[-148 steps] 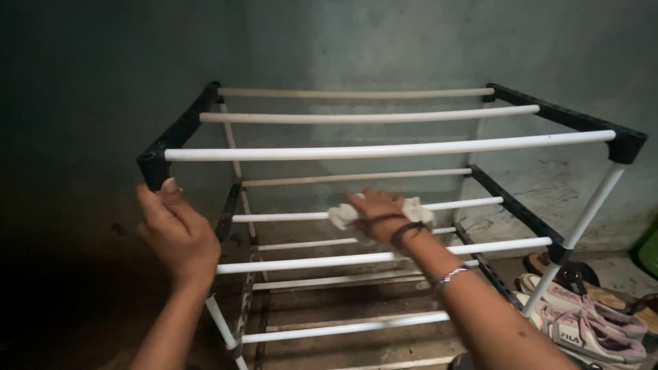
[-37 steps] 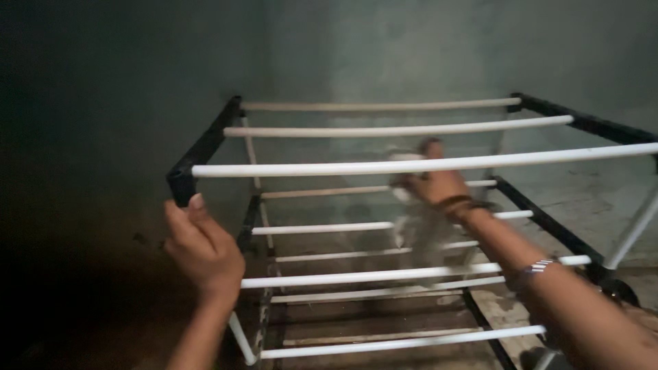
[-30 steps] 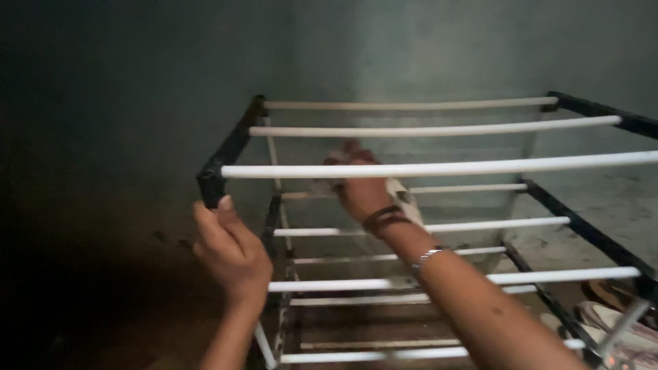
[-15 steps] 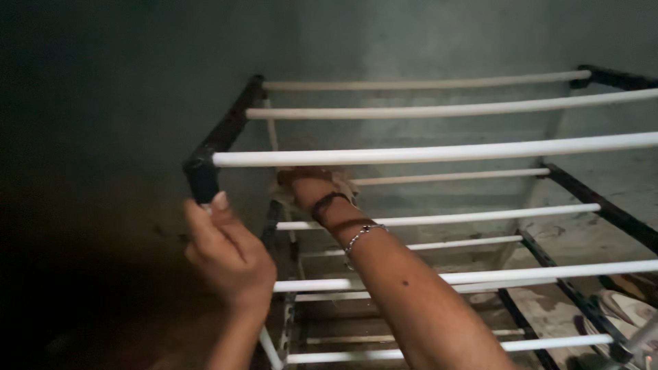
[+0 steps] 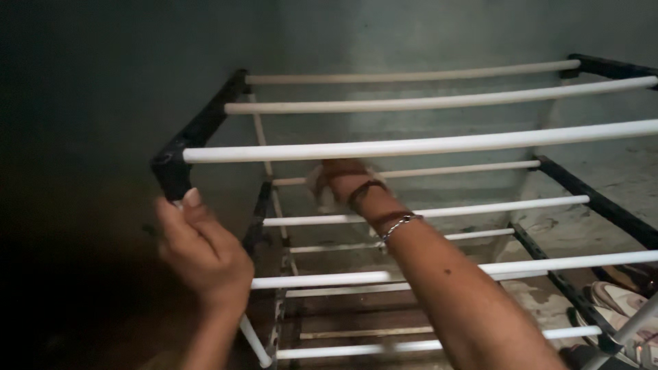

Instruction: The person wipes the horizontal bars of a white plastic drying rack with a white cloth. They systematically clean each bar from one end to the other, moving from the top level down to the lower levels. The person holds the rack steady with one hand while wiping with the other.

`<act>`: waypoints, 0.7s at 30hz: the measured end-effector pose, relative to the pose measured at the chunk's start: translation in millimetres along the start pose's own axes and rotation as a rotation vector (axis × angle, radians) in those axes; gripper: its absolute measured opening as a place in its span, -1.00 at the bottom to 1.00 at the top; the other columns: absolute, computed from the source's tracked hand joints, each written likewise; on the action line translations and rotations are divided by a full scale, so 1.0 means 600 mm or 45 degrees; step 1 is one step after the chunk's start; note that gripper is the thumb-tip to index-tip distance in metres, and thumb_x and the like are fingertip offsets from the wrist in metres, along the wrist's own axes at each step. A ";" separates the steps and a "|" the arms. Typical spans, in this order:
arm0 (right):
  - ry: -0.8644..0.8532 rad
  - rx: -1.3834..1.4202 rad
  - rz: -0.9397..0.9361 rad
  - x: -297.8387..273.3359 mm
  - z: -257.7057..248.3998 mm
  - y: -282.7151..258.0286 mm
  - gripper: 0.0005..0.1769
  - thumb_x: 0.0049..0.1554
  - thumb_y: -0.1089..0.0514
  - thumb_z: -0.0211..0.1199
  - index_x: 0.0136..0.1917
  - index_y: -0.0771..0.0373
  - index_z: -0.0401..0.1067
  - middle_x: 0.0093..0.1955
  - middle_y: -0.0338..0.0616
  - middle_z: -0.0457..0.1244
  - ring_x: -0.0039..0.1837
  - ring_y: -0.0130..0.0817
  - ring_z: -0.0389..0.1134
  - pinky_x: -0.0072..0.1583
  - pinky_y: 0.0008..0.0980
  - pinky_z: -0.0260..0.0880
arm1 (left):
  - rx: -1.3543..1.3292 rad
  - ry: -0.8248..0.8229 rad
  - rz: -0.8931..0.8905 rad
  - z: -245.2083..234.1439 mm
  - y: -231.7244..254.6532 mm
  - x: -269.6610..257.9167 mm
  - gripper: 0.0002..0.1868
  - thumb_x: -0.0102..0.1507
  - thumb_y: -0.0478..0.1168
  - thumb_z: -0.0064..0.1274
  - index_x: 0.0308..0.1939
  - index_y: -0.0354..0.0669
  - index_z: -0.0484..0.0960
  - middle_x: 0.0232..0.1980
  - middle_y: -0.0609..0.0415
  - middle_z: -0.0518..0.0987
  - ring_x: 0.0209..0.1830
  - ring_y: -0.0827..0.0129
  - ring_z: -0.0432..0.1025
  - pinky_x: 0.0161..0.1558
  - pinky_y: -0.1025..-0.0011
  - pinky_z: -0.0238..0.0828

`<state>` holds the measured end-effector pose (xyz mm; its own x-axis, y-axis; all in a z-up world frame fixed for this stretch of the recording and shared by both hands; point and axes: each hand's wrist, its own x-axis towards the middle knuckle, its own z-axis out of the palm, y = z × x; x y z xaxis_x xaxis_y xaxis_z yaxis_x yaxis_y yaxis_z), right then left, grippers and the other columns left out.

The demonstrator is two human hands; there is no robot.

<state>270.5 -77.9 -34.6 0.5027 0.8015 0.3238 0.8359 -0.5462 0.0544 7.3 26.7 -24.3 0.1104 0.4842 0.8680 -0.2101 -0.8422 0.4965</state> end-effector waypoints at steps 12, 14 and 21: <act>-0.147 -0.211 0.316 -0.128 -0.016 0.209 -0.50 0.03 0.36 0.34 0.08 -0.26 0.65 0.28 -0.19 0.33 0.31 -0.11 0.35 0.36 -0.17 0.31 | 0.138 -0.080 -0.125 0.000 -0.014 -0.005 -0.62 0.60 0.03 -0.44 0.00 -0.16 0.35 -0.51 0.21 0.37 -0.62 0.49 0.33 -0.59 0.51 0.20; -0.151 -0.211 0.368 -0.165 -0.022 0.268 -0.43 0.03 0.41 0.30 0.10 -0.29 0.65 0.31 -0.20 0.33 0.34 -0.12 0.35 0.39 -0.21 0.31 | 0.134 -0.079 -0.094 0.000 -0.017 -0.007 -0.62 0.61 0.04 -0.45 0.03 -0.16 0.34 -0.48 0.21 0.37 -0.61 0.50 0.33 -0.58 0.53 0.21; -0.264 -0.403 0.775 -0.289 -0.075 0.363 -0.37 0.10 0.41 0.24 0.16 -0.39 0.60 0.41 -0.20 0.26 0.40 -0.14 0.32 0.38 -0.16 0.33 | 0.138 -0.072 -0.005 -0.001 -0.024 -0.006 -0.63 0.64 0.01 -0.46 -0.03 -0.15 0.32 -0.48 0.21 0.36 -0.59 0.49 0.34 -0.54 0.53 0.21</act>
<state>355.5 -346.6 -36.1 0.9173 0.3445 0.1995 0.3053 -0.9304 0.2027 9.4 37.5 -34.6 0.1662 0.4762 0.8635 -0.1038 -0.8623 0.4956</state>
